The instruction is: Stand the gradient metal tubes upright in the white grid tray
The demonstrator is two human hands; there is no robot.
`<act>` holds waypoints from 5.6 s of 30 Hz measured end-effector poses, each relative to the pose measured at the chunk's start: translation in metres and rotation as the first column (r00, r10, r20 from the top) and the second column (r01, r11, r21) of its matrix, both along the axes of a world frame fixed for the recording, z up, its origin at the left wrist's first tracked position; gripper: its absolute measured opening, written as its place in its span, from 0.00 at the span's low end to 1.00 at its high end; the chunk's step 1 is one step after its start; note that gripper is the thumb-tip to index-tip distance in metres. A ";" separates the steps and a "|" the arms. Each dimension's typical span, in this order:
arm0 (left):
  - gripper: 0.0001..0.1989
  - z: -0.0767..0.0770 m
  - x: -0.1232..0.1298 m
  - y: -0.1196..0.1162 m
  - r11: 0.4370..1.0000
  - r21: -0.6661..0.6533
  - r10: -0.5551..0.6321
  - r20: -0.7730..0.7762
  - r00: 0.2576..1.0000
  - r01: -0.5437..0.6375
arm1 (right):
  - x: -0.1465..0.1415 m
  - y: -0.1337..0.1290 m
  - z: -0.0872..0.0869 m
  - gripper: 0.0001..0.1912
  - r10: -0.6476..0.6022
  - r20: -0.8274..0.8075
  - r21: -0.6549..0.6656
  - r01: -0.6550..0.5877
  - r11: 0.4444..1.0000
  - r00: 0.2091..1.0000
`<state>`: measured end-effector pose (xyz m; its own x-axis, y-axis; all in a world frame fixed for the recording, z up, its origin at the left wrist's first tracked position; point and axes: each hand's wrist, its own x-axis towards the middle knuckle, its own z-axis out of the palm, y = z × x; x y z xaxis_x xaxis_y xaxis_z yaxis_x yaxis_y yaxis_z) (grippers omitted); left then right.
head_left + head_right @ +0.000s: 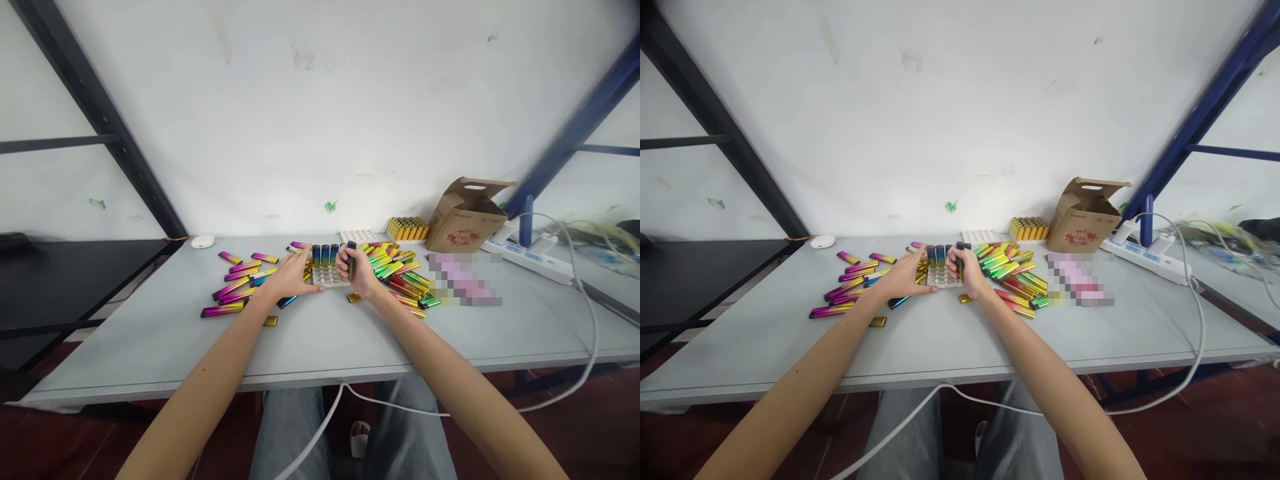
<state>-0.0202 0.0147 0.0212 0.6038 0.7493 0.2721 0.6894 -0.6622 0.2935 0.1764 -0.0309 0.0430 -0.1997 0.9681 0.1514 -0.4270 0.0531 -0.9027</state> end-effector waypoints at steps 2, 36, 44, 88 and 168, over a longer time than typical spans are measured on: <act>0.53 0.001 0.002 -0.001 1.000 0.004 0.009 -0.006 1.000 -0.009 | 0.003 0.006 0.009 0.11 0.165 -0.018 -0.013 -0.165 0.986 0.986; 0.37 -0.005 0.008 -0.005 0.999 0.036 0.035 0.040 0.999 -0.037 | 0.004 0.014 0.003 0.26 0.069 -0.071 -0.113 -0.077 0.991 0.995; 0.41 -0.007 0.009 -0.004 0.999 0.011 0.045 0.051 0.998 -0.045 | 0.004 0.018 -0.005 0.25 0.091 -0.036 -0.116 -0.094 0.989 0.995; 0.21 0.014 0.011 -0.015 0.959 0.282 -0.129 0.351 0.928 0.027 | 0.003 0.012 -0.011 0.19 -0.020 0.351 0.126 -0.026 0.992 0.936; 0.20 0.003 -0.005 0.008 0.878 0.230 0.275 0.473 0.837 -0.419 | -0.020 0.008 -0.016 0.09 -0.086 0.091 0.108 0.076 0.991 0.992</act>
